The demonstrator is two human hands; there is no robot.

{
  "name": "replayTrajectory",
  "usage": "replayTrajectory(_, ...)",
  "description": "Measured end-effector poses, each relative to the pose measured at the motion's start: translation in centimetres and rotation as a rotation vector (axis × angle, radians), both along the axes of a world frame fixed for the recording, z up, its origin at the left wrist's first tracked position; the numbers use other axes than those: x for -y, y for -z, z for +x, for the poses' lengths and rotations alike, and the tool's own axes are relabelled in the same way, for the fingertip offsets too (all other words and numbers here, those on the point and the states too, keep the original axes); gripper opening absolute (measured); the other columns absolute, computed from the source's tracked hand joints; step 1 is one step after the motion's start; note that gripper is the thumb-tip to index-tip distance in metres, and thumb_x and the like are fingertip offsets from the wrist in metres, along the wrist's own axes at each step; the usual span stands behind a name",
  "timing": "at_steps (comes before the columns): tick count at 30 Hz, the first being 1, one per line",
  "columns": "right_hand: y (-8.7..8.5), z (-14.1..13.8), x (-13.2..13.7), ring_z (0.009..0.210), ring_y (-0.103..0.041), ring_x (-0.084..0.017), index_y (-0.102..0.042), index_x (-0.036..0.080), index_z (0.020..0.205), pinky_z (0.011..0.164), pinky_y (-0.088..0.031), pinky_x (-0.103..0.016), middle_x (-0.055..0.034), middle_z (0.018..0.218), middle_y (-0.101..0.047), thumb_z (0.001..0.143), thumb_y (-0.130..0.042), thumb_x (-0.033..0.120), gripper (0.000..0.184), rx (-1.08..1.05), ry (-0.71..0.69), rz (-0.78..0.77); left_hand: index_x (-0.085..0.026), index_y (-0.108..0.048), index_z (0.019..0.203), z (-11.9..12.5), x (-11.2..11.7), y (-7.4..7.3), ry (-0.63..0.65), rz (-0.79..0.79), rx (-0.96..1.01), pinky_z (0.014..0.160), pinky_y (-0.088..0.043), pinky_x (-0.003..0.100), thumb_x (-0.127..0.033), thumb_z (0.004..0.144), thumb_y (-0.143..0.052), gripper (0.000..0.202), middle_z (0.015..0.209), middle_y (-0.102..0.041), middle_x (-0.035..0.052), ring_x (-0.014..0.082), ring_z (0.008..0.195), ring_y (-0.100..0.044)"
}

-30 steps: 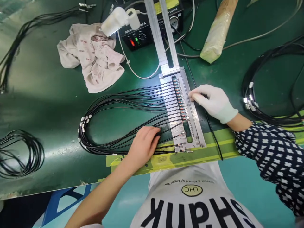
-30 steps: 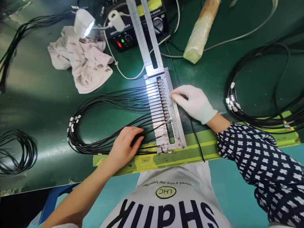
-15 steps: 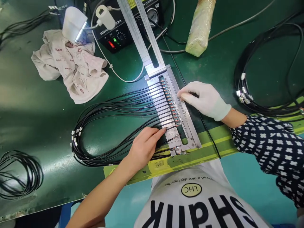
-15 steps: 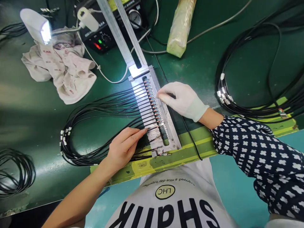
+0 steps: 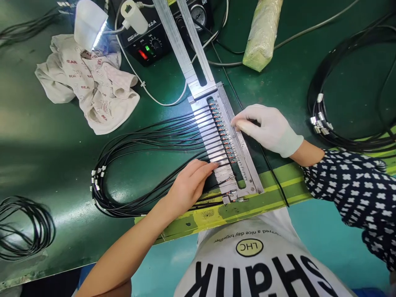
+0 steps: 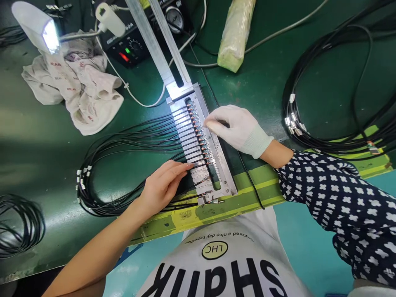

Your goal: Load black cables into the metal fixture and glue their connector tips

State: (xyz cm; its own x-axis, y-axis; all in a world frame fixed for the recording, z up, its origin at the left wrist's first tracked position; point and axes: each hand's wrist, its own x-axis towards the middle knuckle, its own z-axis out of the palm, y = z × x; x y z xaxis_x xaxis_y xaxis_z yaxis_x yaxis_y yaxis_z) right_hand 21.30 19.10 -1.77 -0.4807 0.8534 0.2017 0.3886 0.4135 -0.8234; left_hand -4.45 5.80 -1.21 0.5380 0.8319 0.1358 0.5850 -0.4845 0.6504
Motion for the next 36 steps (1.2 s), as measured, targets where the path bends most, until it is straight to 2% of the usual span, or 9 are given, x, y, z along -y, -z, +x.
replayTrajectory(4,-0.1,0.0,0.0,0.093,-0.068,-0.021,-0.077,0.020,0.096,0.090,-0.050,-0.037,-0.0022,0.096,-0.076,0.095,-0.055,0.027,0.022,0.004,0.006,-0.006,-0.018,-0.058,0.133,0.3,0.7,0.4,-0.076,0.221,-0.208,0.083,-0.047,0.034,-0.002,0.093,-0.050,0.044,0.108,-0.058,0.0111,0.0201,0.098,-0.054)
replayTrajectory(7,-0.1,-0.1,0.0,0.094,-0.068,-0.021,-0.077,0.021,0.095,0.091,-0.050,-0.037,-0.0020,0.096,-0.076,0.094,-0.055,0.027,0.022,0.011,0.006,-0.011,-0.020,-0.058,0.137,0.4,1.6,0.6,-0.123,0.351,-0.399,0.073,-0.040,0.032,-0.004,0.094,-0.048,0.047,0.094,-0.056,0.0081,0.0191,0.086,-0.051)
replayTrajectory(10,-0.2,-0.1,0.0,0.095,-0.068,-0.022,-0.077,0.022,0.095,0.091,-0.051,-0.038,-0.0016,0.097,-0.076,0.094,-0.055,0.028,0.022,0.020,0.012,-0.017,-0.018,-0.054,0.140,0.3,2.1,0.6,-0.066,0.325,-0.479,0.067,-0.034,0.033,-0.005,0.093,-0.047,0.050,0.089,-0.058,0.0070,0.0187,0.079,-0.048)
replayTrajectory(15,0.0,0.0,0.3,0.096,-0.069,-0.024,-0.077,0.023,0.096,0.090,-0.052,-0.040,-0.0022,0.099,-0.076,0.094,-0.056,0.031,0.023,0.033,0.022,0.005,-0.016,-0.050,0.144,0.5,2.3,0.6,-0.060,0.336,-0.551,0.068,-0.033,0.034,-0.007,0.095,-0.044,0.050,0.093,-0.062,0.0080,0.0200,0.082,-0.050)
replayTrajectory(20,0.1,0.2,0.7,0.095,-0.069,-0.025,-0.077,0.022,0.098,0.090,-0.052,-0.043,-0.0035,0.100,-0.077,0.094,-0.056,0.034,0.024,0.021,0.041,0.003,-0.017,-0.054,0.136,0.6,2.2,-0.3,-0.064,0.177,-0.382,0.070,-0.039,0.032,-0.013,0.098,-0.045,0.038,0.094,-0.063,0.0068,0.0183,0.081,-0.052)
replayTrajectory(24,0.1,0.2,0.8,0.096,-0.069,-0.025,-0.077,0.023,0.097,0.090,-0.053,-0.042,-0.0028,0.100,-0.076,0.094,-0.056,0.033,0.024,0.017,0.029,0.013,-0.017,-0.055,0.119,0.8,3.7,-1.0,-0.146,-0.036,-0.191,0.081,-0.046,0.034,-0.023,0.097,-0.056,0.023,0.099,-0.064,0.0061,0.0185,0.091,-0.055)
replayTrajectory(27,0.1,0.1,0.7,0.095,-0.069,-0.023,-0.077,0.023,0.096,0.089,-0.053,-0.040,-0.0017,0.097,-0.076,0.094,-0.057,0.032,0.022,0.012,0.036,0.010,-0.018,-0.056,0.107,1.0,4.6,-1.0,-0.176,-0.165,-0.118,0.081,-0.049,0.032,-0.021,0.096,-0.058,0.011,0.096,-0.063,0.0046,0.0169,0.091,-0.055)
replayTrajectory(33,0.1,0.1,0.5,0.097,-0.069,-0.024,-0.077,0.023,0.097,0.092,-0.053,-0.040,-0.0017,0.100,-0.076,0.094,-0.057,0.031,0.022,0.022,0.040,-0.017,-0.019,-0.063,0.111,1.4,3.5,-0.2,-0.204,-0.035,0.038,0.085,-0.054,0.031,-0.010,0.094,-0.058,0.020,0.101,-0.066,0.0059,0.0151,0.095,-0.061)
replayTrajectory(36,0.1,0.1,0.4,0.098,-0.069,-0.023,-0.077,0.024,0.097,0.093,-0.052,-0.040,-0.0012,0.100,-0.076,0.094,-0.057,0.029,0.021,0.017,0.037,-0.008,-0.019,-0.064,0.119,1.5,2.5,0.3,-0.184,0.044,0.036,0.077,-0.054,0.027,-0.008,0.094,-0.058,0.029,0.098,-0.064,0.0063,0.0137,0.090,-0.061)
